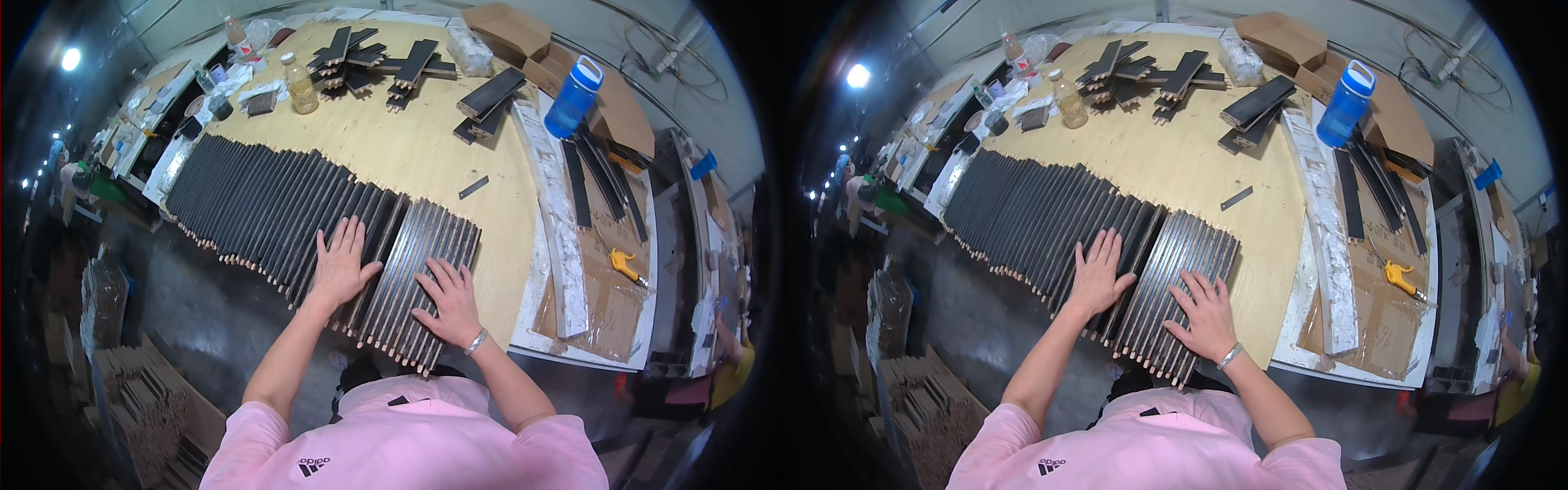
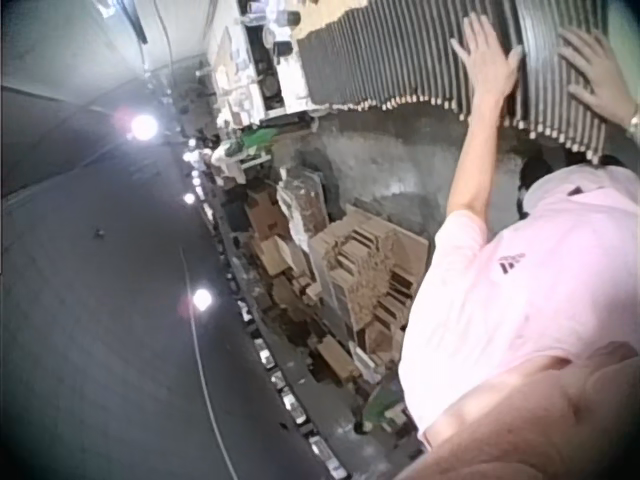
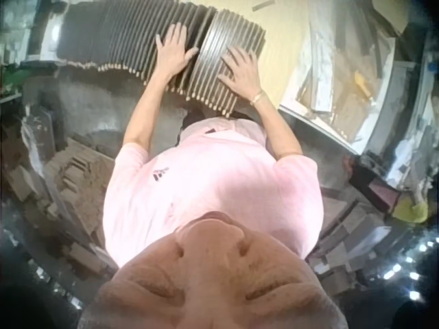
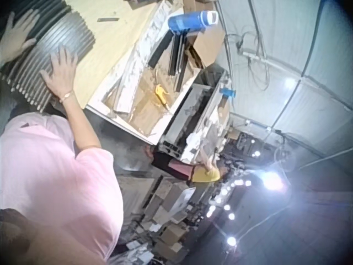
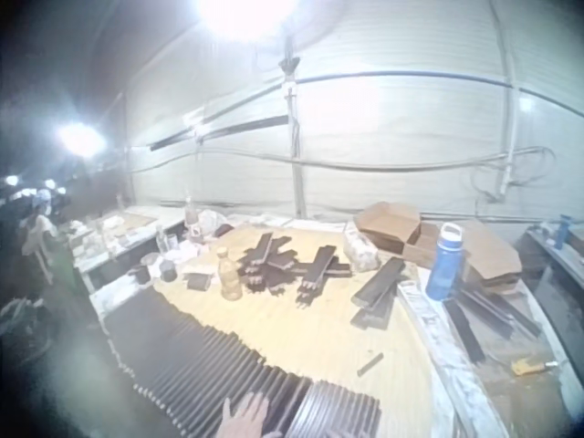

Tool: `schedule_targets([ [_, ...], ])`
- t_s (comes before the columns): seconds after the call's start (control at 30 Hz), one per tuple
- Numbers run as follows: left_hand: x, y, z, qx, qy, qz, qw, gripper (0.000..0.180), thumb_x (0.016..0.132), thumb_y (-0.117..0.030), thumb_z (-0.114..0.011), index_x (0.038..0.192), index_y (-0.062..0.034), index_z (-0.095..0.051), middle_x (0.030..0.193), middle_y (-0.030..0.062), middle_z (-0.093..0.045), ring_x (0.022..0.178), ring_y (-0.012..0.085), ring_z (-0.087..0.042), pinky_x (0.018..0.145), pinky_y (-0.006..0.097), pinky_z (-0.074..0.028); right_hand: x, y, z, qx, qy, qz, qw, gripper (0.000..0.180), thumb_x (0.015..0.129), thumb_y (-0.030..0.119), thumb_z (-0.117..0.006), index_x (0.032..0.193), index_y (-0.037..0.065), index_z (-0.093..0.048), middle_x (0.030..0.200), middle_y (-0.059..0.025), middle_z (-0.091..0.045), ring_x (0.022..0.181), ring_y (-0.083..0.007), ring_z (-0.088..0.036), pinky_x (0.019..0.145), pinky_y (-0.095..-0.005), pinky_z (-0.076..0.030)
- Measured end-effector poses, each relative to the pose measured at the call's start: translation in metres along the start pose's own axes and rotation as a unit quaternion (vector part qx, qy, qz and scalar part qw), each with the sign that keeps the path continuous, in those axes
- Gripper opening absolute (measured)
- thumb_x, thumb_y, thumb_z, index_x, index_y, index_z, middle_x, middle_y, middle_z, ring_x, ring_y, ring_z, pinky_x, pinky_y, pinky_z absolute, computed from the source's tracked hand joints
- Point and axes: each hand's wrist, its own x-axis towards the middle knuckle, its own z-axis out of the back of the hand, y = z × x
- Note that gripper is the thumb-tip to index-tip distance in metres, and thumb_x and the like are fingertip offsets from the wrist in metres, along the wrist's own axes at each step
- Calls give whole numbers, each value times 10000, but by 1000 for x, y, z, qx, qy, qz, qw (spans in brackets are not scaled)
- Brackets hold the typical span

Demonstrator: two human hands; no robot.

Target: The person aligns several black wood slats on a work surface, uses a yellow utility knife to cut along the edge of the slats, and applies a dark liquid finish to a small wood block using a brush and cloth.

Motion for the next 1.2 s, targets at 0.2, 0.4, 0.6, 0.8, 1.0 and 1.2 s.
schedule_targets([
  [0.2, -18, -49, -8, -55, 6, -147, 988, 835, 840, -493, -593, 1467, -26, -297, 1549, 113, -268, 1446, 273, -206, 1141, 572, -129, -3, -3, -4, 35, -23, -10, 999, 650, 807, 443, -656, 1336, 101, -494, 1457, -151, -391, 1347, -328, -346, 1102, -561, -207],
  [0.4, -16, -37, -6, -22, -18, -111, 993, 840, 844, -488, -589, 1473, -27, -278, 1554, 123, -247, 1448, 280, -201, 1137, 583, -122, 7, -11, 1, -25, -13, -39, 999, 721, 863, 510, -560, 1421, 78, -412, 1517, -175, -309, 1408, -340, -275, 1111, -581, -178],
  [0.6, -34, -58, -17, -78, -17, -127, 989, 895, 837, -520, -585, 1486, -10, -239, 1547, 142, -260, 1445, 284, -214, 1131, 592, -119, 33, 3, -19, -64, 15, -22, 998, 741, 855, 477, -576, 1442, 74, -373, 1523, -191, -286, 1415, -336, -260, 1125, -561, -183],
  [0.8, -42, -46, -6, -33, 19, -87, 995, 909, 811, -469, -639, 1487, -13, -237, 1548, 138, -257, 1443, 284, -218, 1136, 585, -108, 38, 1, -13, -57, 35, -4, 998, 759, 850, 505, -583, 1448, 89, -371, 1531, -193, -265, 1425, -321, -241, 1144, -535, -170],
  [1.0, -60, -30, -12, -142, -94, -33, 985, 786, 843, -322, -610, 1474, -12, -260, 1539, 165, -266, 1440, 310, -220, 1136, 586, -102, 51, -9, -10, -39, 76, 15, 996, 758, 846, 492, -607, 1454, 110, -364, 1542, -177, -254, 1430, -314, -238, 1135, -556, -171],
  [1.2, -130, 32, -28, -514, -376, 315, 704, 630, 1002, -436, -411, 1442, 2, -302, 1468, 173, -390, 1375, 292, -344, 1144, 414, -192, 128, -48, -7, 34, -2, -8, 999, 719, 887, 457, -574, 1449, 68, -352, 1541, -199, -245, 1427, -347, -234, 1135, -552, -187],
])
